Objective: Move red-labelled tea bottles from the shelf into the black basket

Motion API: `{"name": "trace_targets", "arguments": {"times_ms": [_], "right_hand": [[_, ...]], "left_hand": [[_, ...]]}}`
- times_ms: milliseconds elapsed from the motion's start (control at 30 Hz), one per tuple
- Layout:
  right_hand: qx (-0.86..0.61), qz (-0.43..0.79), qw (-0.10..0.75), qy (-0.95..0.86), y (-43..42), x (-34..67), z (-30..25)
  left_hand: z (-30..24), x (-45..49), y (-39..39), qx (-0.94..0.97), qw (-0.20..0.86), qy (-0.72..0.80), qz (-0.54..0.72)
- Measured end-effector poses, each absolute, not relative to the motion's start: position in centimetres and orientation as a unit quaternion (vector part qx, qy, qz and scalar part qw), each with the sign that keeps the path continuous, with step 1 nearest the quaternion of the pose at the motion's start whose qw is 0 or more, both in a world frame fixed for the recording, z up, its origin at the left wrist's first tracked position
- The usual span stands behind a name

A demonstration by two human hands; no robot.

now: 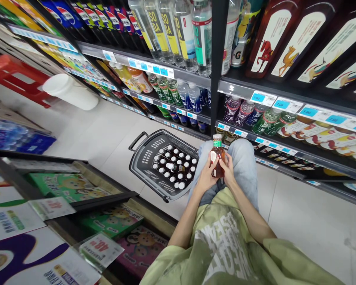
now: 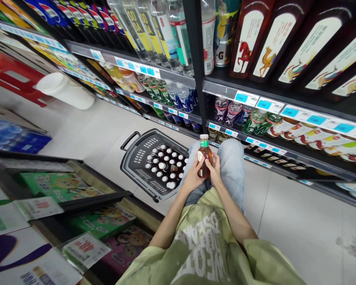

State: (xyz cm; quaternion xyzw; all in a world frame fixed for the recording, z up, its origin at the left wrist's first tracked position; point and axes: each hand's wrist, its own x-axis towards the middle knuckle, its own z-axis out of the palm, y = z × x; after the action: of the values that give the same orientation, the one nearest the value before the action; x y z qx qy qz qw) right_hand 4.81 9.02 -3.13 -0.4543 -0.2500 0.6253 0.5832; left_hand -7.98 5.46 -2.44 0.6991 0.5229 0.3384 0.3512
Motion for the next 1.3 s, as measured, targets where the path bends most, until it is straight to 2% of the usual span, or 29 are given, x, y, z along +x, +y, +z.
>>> {"name": "trace_targets", "arguments": {"times_ms": [1300], "right_hand": [[-0.467,0.627,0.578,-0.233,9.29,4.78,-3.29]], "left_hand": [[-2.60,-8.01,5.71,0.704,0.343,0.517,0.345]]}}
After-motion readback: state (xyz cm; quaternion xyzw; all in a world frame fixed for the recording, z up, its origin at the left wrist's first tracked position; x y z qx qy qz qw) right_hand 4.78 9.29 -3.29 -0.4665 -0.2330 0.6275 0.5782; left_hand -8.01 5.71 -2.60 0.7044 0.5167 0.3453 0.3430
